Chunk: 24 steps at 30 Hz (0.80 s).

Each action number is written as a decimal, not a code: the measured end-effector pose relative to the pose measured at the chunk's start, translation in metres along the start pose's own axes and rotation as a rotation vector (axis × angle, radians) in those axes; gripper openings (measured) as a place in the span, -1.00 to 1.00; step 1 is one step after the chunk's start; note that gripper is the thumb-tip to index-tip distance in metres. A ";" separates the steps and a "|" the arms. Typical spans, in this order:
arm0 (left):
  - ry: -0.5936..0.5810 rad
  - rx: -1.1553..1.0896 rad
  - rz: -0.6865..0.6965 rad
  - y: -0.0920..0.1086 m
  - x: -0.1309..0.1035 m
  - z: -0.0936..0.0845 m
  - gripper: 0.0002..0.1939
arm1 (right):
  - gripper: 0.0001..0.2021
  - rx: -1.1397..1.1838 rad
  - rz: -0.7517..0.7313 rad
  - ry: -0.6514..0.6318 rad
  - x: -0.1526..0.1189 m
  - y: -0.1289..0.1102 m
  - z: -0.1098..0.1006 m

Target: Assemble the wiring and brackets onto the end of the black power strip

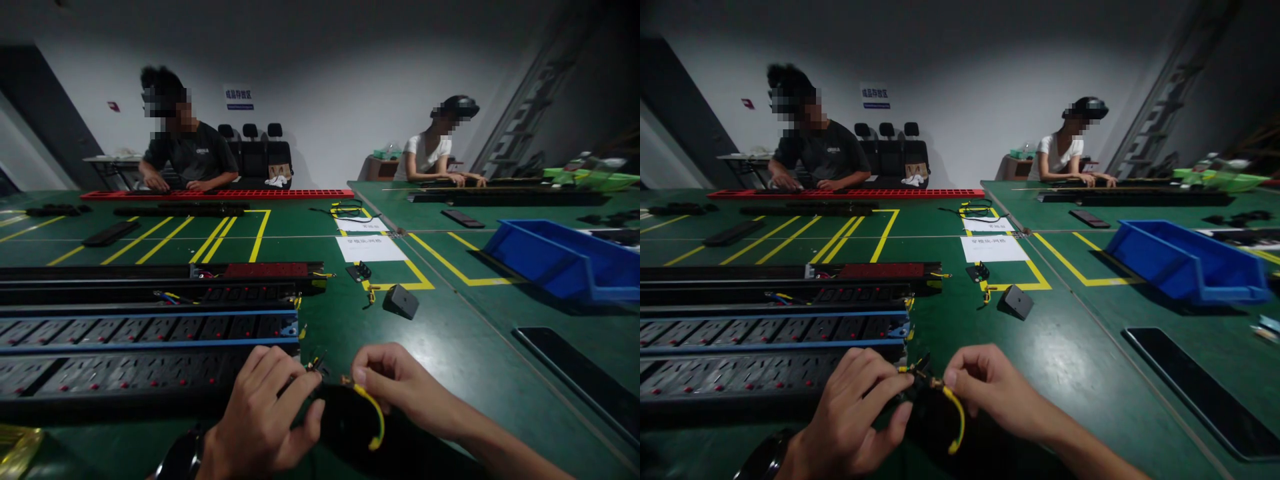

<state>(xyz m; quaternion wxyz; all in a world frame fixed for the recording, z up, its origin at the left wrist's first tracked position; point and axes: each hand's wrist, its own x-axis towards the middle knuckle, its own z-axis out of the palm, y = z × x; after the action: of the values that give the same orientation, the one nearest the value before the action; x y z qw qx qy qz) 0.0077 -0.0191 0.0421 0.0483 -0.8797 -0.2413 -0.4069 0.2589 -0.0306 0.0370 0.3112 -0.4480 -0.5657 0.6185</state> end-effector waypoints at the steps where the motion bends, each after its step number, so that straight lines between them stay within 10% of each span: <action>1: 0.005 -0.009 0.002 0.001 0.000 0.000 -0.84 | -0.37 0.026 0.005 -0.041 -0.001 0.002 0.005; 24: -0.044 -0.225 -0.075 0.016 -0.011 0.009 -0.91 | -0.32 0.039 0.016 -0.222 -0.009 0.013 0.022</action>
<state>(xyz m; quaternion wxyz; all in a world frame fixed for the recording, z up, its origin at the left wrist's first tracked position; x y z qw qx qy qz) 0.0154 -0.0350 0.0294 -0.0714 -0.8787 -0.2277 -0.4135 0.2446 -0.0497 0.0250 0.2502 -0.3753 -0.5810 0.6775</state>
